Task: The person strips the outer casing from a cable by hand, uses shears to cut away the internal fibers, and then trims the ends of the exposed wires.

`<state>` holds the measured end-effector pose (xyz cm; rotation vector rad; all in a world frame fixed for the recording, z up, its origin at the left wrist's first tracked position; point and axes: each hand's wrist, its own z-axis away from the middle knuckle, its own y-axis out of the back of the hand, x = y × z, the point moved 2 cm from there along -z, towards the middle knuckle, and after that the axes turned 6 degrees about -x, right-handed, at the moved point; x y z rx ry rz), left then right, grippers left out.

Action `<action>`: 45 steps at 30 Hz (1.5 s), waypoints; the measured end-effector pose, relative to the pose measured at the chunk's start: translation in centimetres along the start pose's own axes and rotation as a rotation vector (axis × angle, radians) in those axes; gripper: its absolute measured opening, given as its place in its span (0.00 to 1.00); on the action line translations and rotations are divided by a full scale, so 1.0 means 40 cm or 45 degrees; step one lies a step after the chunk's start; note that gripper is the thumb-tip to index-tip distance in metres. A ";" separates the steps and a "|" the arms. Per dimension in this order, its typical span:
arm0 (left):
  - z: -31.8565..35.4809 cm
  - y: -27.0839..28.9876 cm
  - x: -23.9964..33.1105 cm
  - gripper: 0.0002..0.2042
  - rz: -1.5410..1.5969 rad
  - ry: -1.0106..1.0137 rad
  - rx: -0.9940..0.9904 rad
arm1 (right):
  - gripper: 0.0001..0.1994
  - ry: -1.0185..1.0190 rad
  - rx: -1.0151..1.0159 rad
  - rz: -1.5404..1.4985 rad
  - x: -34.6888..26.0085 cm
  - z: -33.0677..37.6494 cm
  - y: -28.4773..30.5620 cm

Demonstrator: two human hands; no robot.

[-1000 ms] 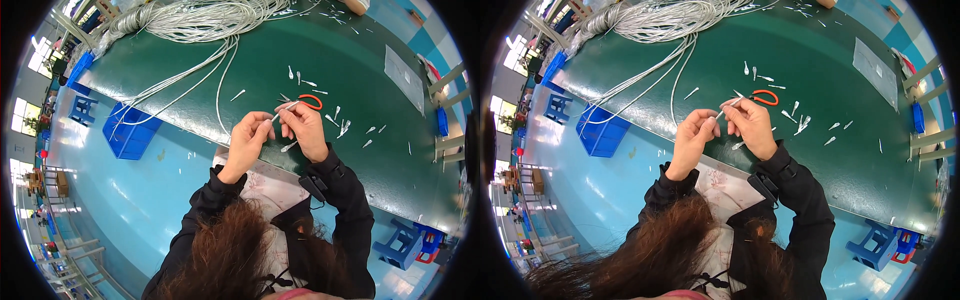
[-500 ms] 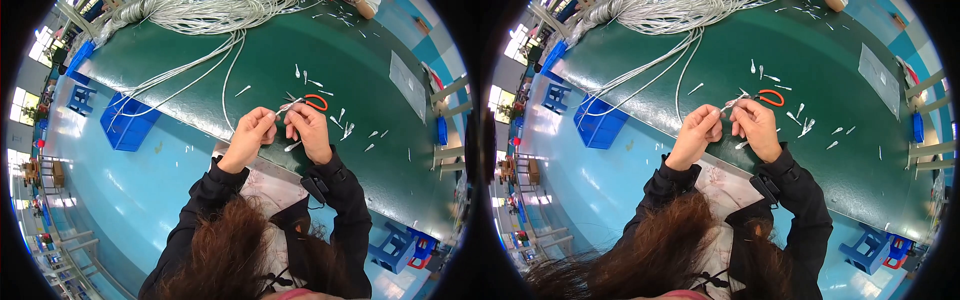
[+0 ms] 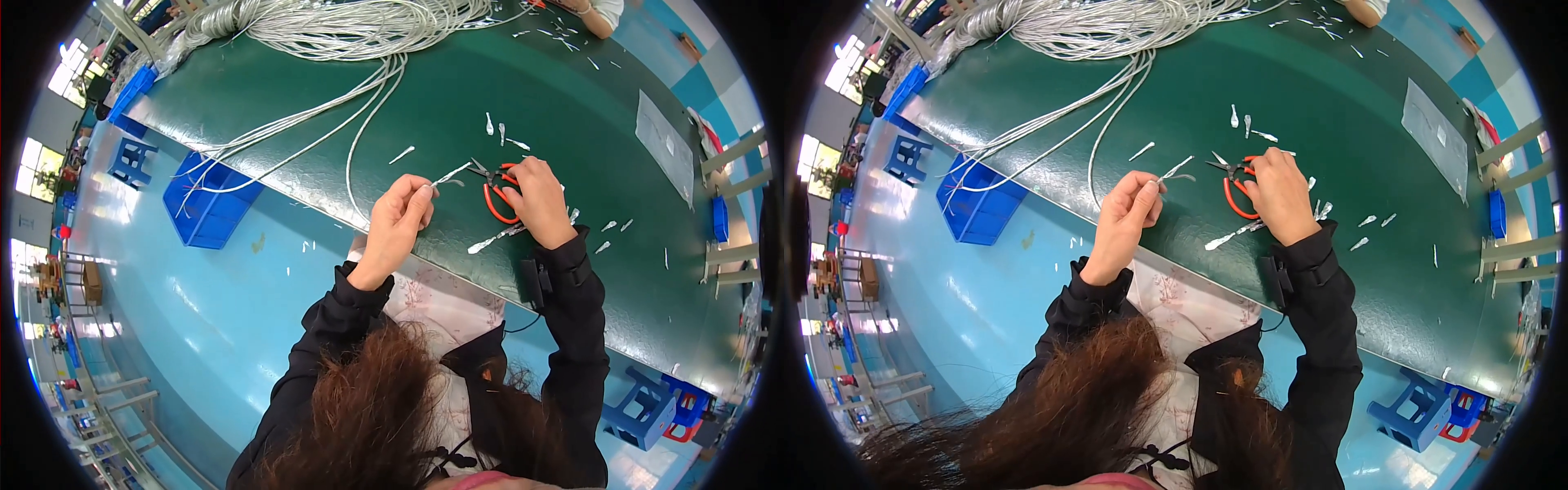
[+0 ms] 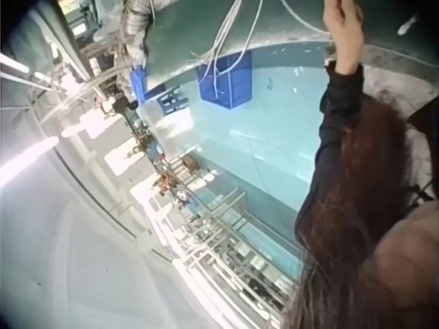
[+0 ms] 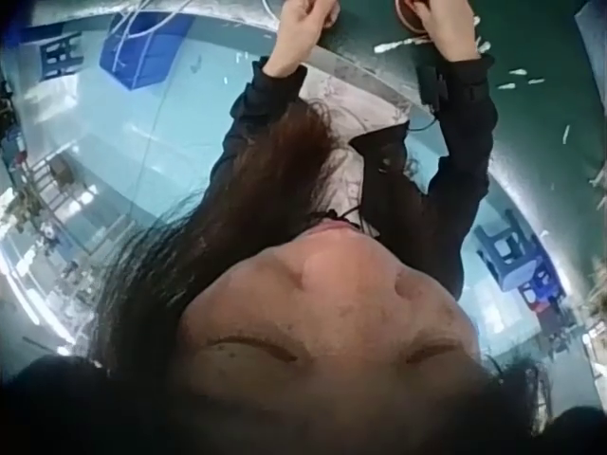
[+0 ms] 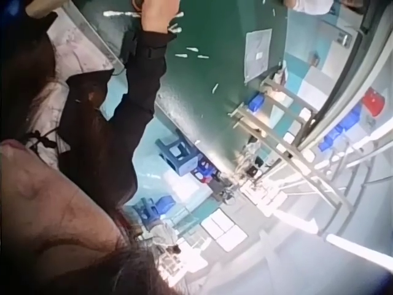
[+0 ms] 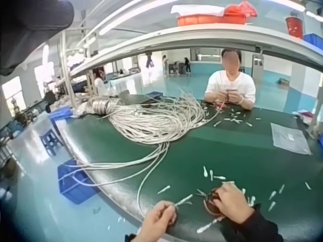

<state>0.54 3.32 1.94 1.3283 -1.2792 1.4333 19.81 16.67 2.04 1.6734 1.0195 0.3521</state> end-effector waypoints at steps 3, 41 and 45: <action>-0.006 0.009 -0.002 0.06 0.177 0.069 -0.037 | 0.06 -0.025 -0.126 0.122 0.009 -0.011 -0.010; -0.024 -0.008 -0.039 0.06 0.161 -0.077 -0.040 | 0.14 -0.268 -0.583 -1.150 -0.135 0.007 -0.010; -0.026 -0.010 -0.035 0.06 0.102 -0.066 -0.022 | 0.13 -0.271 -0.581 -1.164 -0.134 0.003 -0.011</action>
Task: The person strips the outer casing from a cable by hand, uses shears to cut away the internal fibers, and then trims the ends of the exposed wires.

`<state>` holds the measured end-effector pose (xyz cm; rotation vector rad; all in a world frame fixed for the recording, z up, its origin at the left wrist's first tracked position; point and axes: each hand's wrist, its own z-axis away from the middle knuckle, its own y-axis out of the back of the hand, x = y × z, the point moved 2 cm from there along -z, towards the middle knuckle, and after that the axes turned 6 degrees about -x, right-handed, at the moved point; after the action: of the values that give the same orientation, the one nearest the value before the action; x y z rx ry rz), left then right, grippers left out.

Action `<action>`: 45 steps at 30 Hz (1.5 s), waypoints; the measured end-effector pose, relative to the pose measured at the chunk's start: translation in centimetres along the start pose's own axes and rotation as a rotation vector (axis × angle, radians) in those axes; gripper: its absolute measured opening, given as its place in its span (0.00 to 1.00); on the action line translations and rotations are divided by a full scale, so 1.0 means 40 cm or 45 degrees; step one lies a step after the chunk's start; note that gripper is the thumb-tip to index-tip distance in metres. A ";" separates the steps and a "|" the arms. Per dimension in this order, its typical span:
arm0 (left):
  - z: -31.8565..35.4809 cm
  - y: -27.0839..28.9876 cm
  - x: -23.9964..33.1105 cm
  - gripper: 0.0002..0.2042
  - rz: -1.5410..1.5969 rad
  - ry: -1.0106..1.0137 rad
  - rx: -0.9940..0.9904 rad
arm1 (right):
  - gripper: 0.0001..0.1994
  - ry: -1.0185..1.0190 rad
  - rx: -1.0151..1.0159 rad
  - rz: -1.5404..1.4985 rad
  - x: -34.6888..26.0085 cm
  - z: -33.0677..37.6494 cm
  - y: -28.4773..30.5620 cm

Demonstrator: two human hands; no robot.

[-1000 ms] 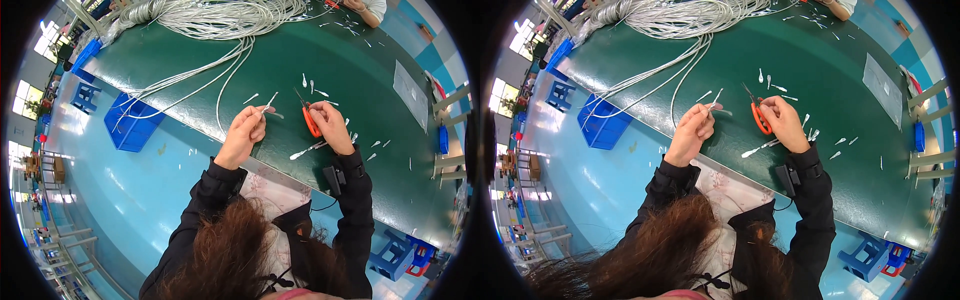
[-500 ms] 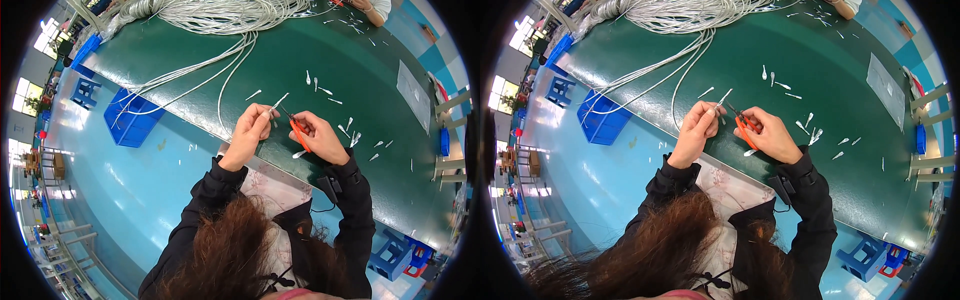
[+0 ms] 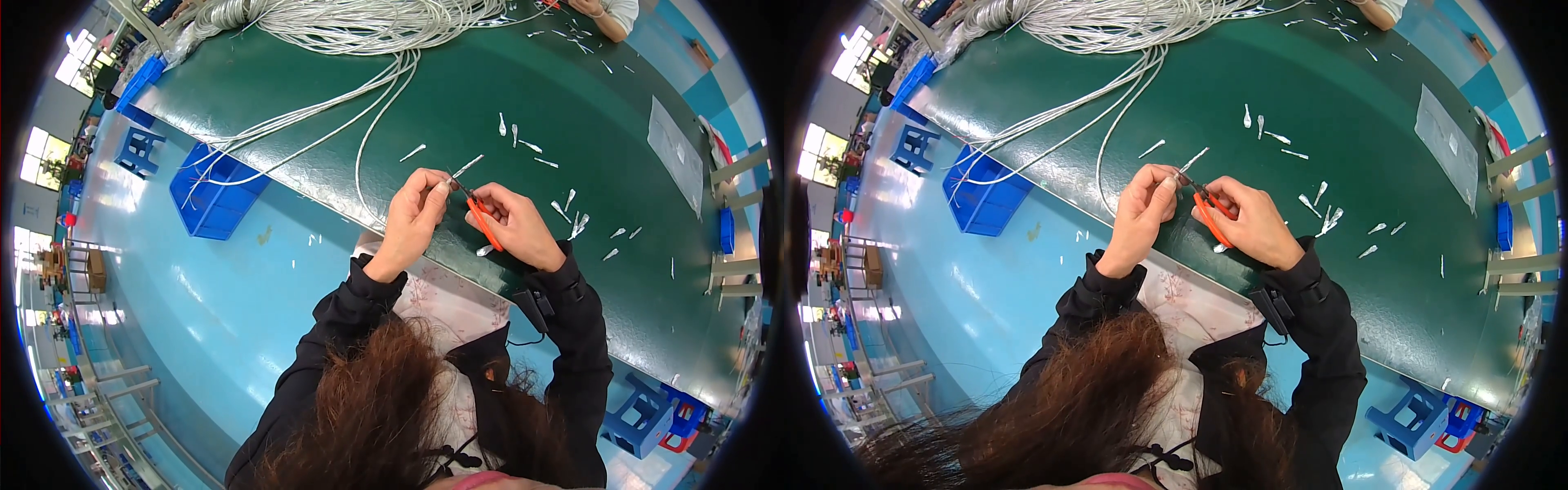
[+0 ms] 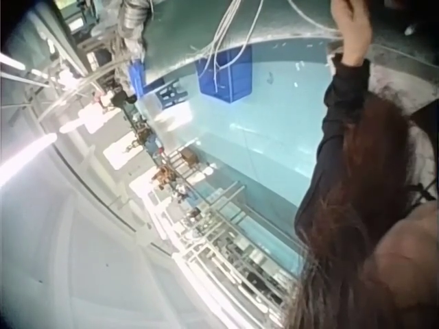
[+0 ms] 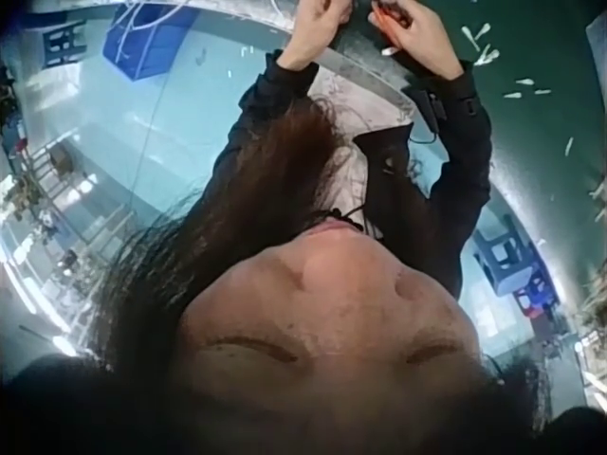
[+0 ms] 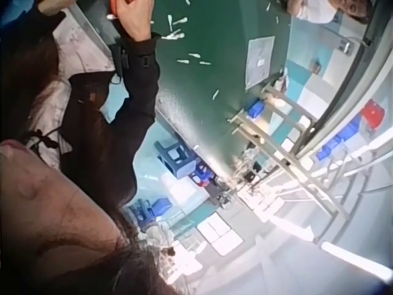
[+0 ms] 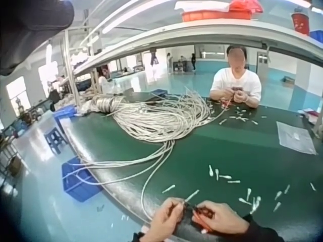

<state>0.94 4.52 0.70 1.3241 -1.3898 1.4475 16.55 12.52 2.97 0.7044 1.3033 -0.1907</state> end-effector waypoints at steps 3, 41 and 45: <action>0.001 0.000 -0.002 0.05 -0.046 -0.010 0.019 | 0.12 0.006 0.007 0.007 -0.004 0.000 -0.002; 0.004 0.018 0.027 0.05 0.549 0.233 -0.257 | 0.10 0.024 -0.059 0.123 -0.012 -0.008 0.023; 0.012 0.015 0.033 0.06 0.874 0.376 -0.350 | 0.10 0.074 -0.111 -0.014 0.006 -0.014 0.028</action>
<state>0.17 3.76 1.77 0.4381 -1.8460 1.7064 16.73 13.75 3.09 0.6323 1.3630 -0.1223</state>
